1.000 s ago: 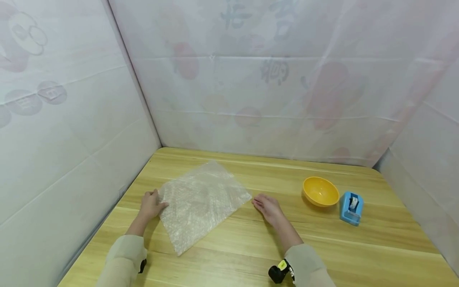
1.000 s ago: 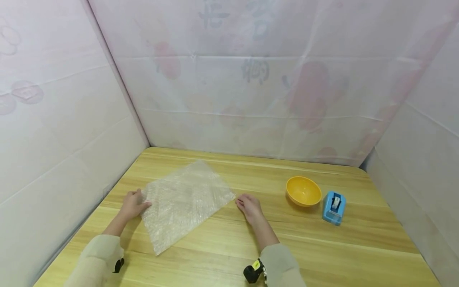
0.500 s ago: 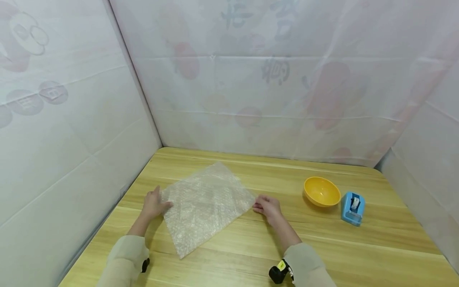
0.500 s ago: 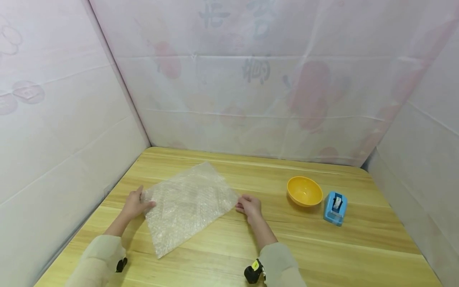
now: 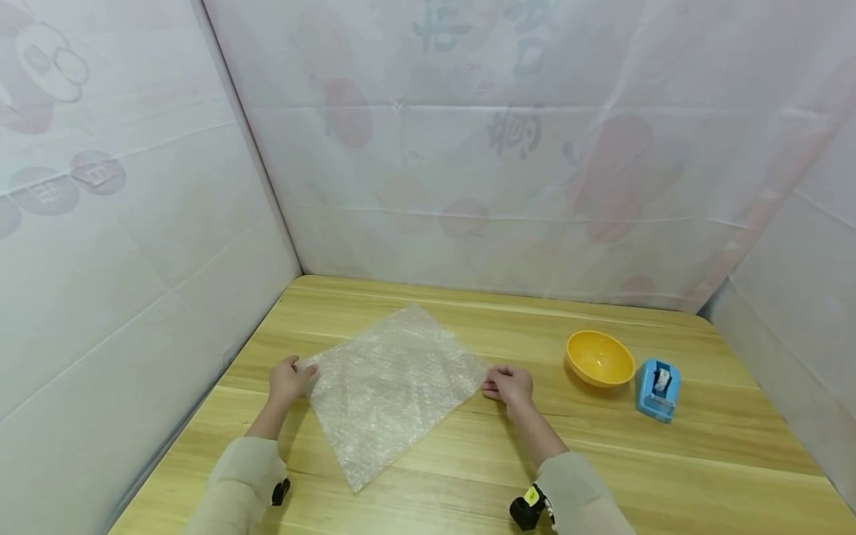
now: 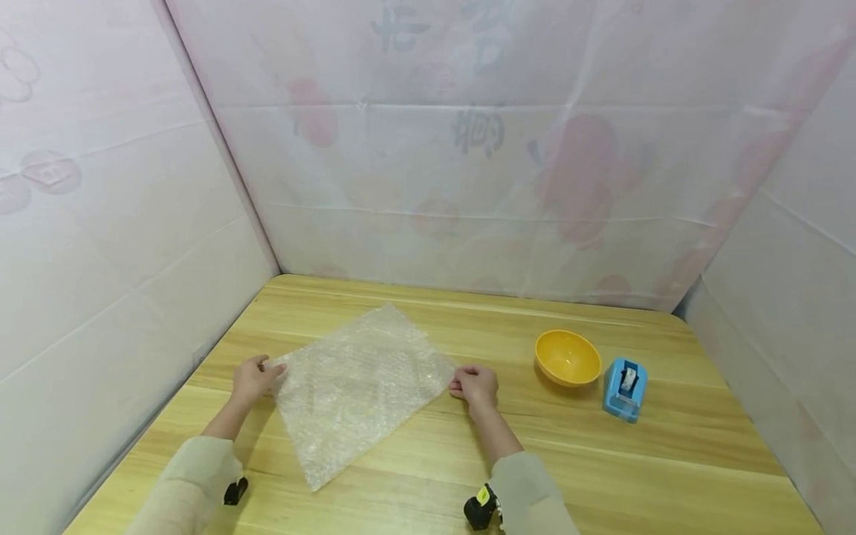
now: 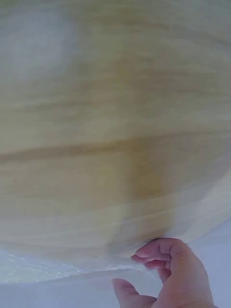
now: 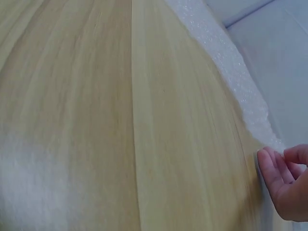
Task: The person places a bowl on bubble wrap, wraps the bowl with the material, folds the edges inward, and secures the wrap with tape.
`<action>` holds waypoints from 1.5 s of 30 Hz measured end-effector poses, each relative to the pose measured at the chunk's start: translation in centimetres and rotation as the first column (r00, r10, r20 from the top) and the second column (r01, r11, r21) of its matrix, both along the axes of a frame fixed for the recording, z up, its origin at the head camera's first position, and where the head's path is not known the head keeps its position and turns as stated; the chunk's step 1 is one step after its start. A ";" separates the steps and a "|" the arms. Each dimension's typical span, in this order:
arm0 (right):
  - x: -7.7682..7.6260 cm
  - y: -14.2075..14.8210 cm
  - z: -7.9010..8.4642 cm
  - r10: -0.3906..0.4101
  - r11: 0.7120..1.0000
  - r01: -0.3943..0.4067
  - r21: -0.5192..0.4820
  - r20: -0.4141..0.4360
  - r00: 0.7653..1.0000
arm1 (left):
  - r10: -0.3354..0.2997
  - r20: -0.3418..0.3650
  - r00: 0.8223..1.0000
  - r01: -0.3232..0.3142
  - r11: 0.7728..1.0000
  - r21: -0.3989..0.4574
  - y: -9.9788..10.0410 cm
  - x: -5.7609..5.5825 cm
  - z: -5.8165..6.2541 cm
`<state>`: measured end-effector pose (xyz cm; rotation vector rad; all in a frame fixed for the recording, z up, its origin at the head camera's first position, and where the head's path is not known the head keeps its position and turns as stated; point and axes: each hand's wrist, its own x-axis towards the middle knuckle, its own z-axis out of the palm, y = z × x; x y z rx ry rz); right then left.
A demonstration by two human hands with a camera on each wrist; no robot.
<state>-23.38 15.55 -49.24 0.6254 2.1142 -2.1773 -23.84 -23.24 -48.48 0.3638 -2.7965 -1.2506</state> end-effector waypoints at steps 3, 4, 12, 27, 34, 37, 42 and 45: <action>0.1 0.4 0.3 -0.016 1.000 0.016 0.007 -0.017 1.000 | 0.030 -0.002 1.000 -0.030 0.998 0.050 0.5 0.0 0.1; 0.1 0.6 0.3 -0.021 1.000 0.021 0.013 -0.023 1.000 | 0.039 0.002 0.999 -0.039 0.996 0.076 0.7 0.0 0.1; 0.5 2.2 0.2 -0.079 0.996 0.080 0.034 -0.022 0.997 | 0.052 0.069 0.996 -0.065 0.978 0.199 2.2 -0.2 -0.1; 1.6 5.7 0.2 -0.159 0.986 0.161 0.054 -0.035 0.987 | -0.031 0.007 0.999 0.029 0.975 0.221 5.2 0.0 -0.4; 2.6 7.3 0.4 -0.180 0.982 0.181 0.060 -0.022 0.983 | -0.071 -0.027 0.997 0.075 0.968 0.241 6.9 0.2 -0.1; 3.1 8.1 0.4 -0.183 0.981 0.184 0.059 -0.013 0.983 | -0.086 -0.025 0.996 0.090 0.967 0.238 7.7 0.2 0.0; 4.0 9.6 0.5 -0.185 0.982 0.185 0.041 0.001 0.983 | -0.109 -0.021 0.994 0.111 0.959 0.260 9.1 0.0 -0.2; 4.4 10.6 0.5 -0.186 0.982 0.185 0.036 0.023 0.982 | -0.122 -0.025 0.992 0.124 0.950 0.288 10.1 -0.1 -0.3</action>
